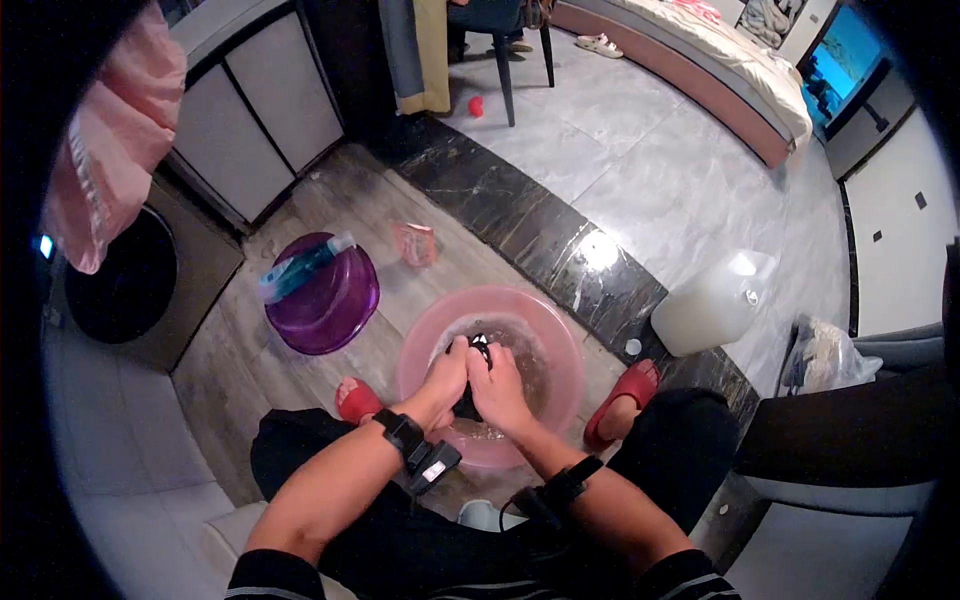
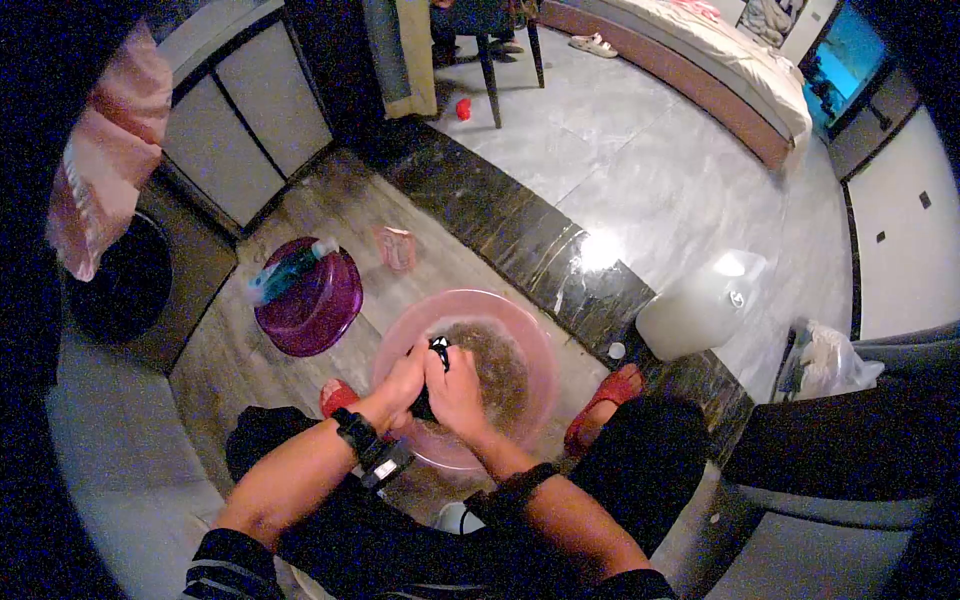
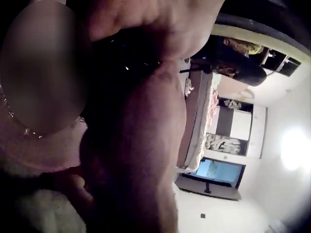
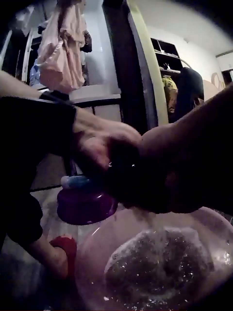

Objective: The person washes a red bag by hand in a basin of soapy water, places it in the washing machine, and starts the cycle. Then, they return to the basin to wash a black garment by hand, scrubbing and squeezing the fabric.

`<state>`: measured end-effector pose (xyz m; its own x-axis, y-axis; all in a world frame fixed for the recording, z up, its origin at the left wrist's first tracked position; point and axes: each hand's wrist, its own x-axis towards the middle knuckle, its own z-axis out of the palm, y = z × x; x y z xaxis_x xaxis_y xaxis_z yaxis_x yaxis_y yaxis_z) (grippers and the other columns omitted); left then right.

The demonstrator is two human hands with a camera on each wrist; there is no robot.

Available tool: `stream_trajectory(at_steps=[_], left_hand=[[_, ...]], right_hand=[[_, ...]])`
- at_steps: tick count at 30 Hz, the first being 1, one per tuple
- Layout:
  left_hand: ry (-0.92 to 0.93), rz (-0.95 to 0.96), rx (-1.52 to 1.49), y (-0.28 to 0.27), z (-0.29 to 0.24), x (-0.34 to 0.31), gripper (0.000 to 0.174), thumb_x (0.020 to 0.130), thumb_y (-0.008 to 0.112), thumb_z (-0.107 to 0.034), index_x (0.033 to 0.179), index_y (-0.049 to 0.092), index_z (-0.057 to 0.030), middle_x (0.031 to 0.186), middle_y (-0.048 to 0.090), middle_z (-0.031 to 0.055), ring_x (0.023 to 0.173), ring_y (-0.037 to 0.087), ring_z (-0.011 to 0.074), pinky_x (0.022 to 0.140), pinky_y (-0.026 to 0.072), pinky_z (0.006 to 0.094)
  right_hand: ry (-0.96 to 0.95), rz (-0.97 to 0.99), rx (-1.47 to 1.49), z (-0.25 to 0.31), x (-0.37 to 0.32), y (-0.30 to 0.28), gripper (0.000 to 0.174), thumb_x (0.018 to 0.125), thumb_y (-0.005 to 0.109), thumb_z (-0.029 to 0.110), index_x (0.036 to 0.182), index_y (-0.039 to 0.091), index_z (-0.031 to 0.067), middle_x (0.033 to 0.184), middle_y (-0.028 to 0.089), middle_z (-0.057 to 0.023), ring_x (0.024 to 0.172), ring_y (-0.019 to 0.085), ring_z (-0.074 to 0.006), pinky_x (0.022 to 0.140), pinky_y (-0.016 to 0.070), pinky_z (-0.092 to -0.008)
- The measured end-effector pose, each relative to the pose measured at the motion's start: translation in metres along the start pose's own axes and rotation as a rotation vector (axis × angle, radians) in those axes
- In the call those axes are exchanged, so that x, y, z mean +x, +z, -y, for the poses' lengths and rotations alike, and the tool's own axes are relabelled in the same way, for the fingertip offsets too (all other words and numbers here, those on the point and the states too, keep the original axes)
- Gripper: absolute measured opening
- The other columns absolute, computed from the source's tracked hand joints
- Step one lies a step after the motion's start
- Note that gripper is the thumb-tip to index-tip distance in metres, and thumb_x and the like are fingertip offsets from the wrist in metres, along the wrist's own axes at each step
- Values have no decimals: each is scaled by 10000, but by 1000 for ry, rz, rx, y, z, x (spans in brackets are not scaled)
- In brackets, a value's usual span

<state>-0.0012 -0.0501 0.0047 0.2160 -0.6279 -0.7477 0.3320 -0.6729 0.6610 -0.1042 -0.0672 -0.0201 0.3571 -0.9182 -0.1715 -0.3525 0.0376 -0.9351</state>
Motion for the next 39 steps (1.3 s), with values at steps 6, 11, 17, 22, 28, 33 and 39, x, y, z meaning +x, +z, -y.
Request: stream_trajectory(at_steps=[6,11,17,22,28,33,39], left_hand=[[-7,170,423,-35,-19,-27,410,973,455,-353,1233,514,-42,982,606,57,844,562,146,762,457,296],[198,198,110,-66,-38,-50,336,941,546,-290,1225,512,-113,1046,576,-9,884,558,100,715,464,272],[420,194,-84,-75,-89,-75,335,921,572,-290,1211,523,-128,1132,556,-24,1045,533,106,854,418,281],[459,258,-94,-82,-92,-74,330,925,556,-272,1208,519,-107,1131,559,-12,1045,532,96,841,420,271],[424,276,-215,-91,-99,-78,358,930,548,-210,1237,477,-39,1127,550,32,1047,517,91,871,418,242],[474,264,-219,-94,-98,-73,392,931,559,-181,1266,431,-24,1169,522,37,1058,513,103,948,406,269],[470,228,-176,-100,-100,-75,410,925,576,-182,1272,426,-22,1172,518,42,1059,510,102,943,403,257]], right_hand=[[371,273,130,-53,51,-20,579,938,458,442,1209,529,-65,1149,605,-238,1064,579,-332,924,424,-394],[279,221,25,-80,72,-35,377,958,513,327,1129,599,2,966,635,-75,886,598,-175,808,466,-342],[69,95,-547,-141,72,-31,293,903,576,241,1016,609,-27,984,635,-207,914,612,-332,812,464,-390],[-286,199,-837,-228,57,2,303,839,618,288,991,631,26,1043,602,-194,1038,559,-376,871,456,-457],[-165,252,-866,-188,73,24,543,808,675,333,1293,495,166,1377,407,-146,1240,396,-371,902,418,-560],[-181,486,-1222,-194,50,38,697,782,695,336,1395,373,258,1476,280,-146,1357,232,-414,967,285,-699],[-171,503,-1335,-242,36,37,658,800,643,370,1399,388,270,1481,284,-99,1385,171,-426,972,239,-736]])
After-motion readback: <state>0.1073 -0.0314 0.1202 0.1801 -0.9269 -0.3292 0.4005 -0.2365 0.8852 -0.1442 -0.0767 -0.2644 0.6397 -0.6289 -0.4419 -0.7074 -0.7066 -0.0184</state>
